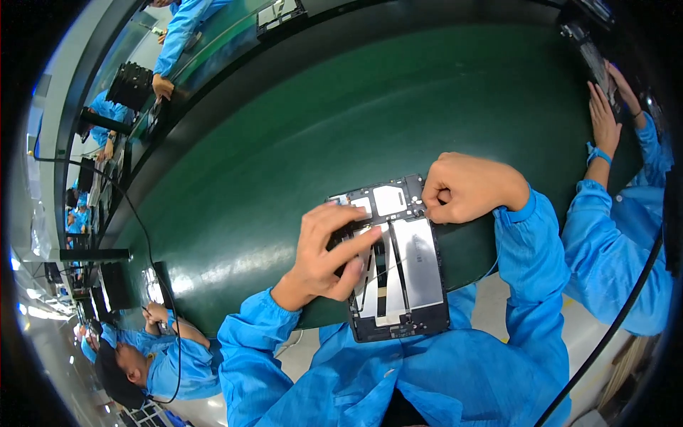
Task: The person assembles tablet devices on a conveyor line by taking each device, connecting and pressing internal ribbon cables and wires into place by hand, and sliding the device down the line.
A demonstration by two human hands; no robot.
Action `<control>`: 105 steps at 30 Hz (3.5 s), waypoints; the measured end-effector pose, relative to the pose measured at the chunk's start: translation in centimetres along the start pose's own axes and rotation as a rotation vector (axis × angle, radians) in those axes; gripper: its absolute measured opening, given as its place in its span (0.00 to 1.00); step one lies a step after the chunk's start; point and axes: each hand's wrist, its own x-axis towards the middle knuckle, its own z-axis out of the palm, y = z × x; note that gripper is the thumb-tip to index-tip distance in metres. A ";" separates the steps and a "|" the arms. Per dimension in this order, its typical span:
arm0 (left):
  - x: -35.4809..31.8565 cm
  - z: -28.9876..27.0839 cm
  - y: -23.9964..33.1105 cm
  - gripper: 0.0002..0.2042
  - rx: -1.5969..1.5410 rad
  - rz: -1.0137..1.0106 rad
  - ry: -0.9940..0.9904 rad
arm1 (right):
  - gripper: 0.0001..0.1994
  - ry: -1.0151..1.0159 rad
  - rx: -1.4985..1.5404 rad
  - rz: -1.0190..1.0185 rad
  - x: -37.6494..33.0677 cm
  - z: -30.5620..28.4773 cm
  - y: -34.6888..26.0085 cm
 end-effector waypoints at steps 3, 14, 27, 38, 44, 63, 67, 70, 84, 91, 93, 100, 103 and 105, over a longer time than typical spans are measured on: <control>0.8 0.7 0.8 0.21 0.027 -0.036 0.094 | 0.13 -0.061 0.040 -0.006 0.1 -0.4 0.5; 3.1 3.1 3.1 0.23 0.051 -0.067 -0.165 | 0.12 -0.143 0.143 0.061 0.4 -0.2 0.8; 3.5 3.9 3.5 0.21 0.043 -0.102 -0.163 | 0.11 -0.102 0.106 -0.019 0.2 0.3 2.0; 3.9 4.0 3.5 0.21 0.118 -0.001 -0.180 | 0.10 0.208 0.093 -0.089 0.7 0.1 1.3; 3.9 4.0 3.5 0.21 0.123 -0.016 -0.190 | 0.09 0.371 0.047 -0.224 1.3 0.7 0.9; 3.3 4.4 3.1 0.22 0.096 -0.012 -0.160 | 0.06 0.393 0.044 -0.231 2.3 2.3 1.7; 3.1 4.6 3.2 0.20 0.089 -0.046 -0.155 | 0.06 0.335 0.064 -0.178 2.2 2.2 1.6; 3.2 4.3 3.4 0.20 0.113 -0.041 -0.155 | 0.08 0.261 0.039 -0.079 1.7 1.9 1.2; 2.2 4.9 3.3 0.20 0.130 -0.012 -0.063 | 0.08 0.157 0.040 -0.033 1.0 1.7 0.5; 2.2 4.8 3.1 0.21 0.099 0.002 -0.048 | 0.08 0.106 0.091 -0.009 1.0 1.8 0.7; 2.3 4.9 3.1 0.21 0.103 0.009 -0.045 | 0.09 0.111 0.099 -0.016 0.9 1.9 0.9; 2.6 4.7 3.0 0.21 0.103 0.018 -0.054 | 0.10 0.123 0.113 -0.017 1.2 1.7 1.1; 3.0 4.7 3.2 0.20 0.105 0.012 -0.058 | 0.11 0.129 0.114 -0.028 1.0 1.5 1.1; 3.4 4.5 3.3 0.20 0.125 0.011 -0.068 | 0.13 0.095 0.100 -0.017 0.8 1.0 0.8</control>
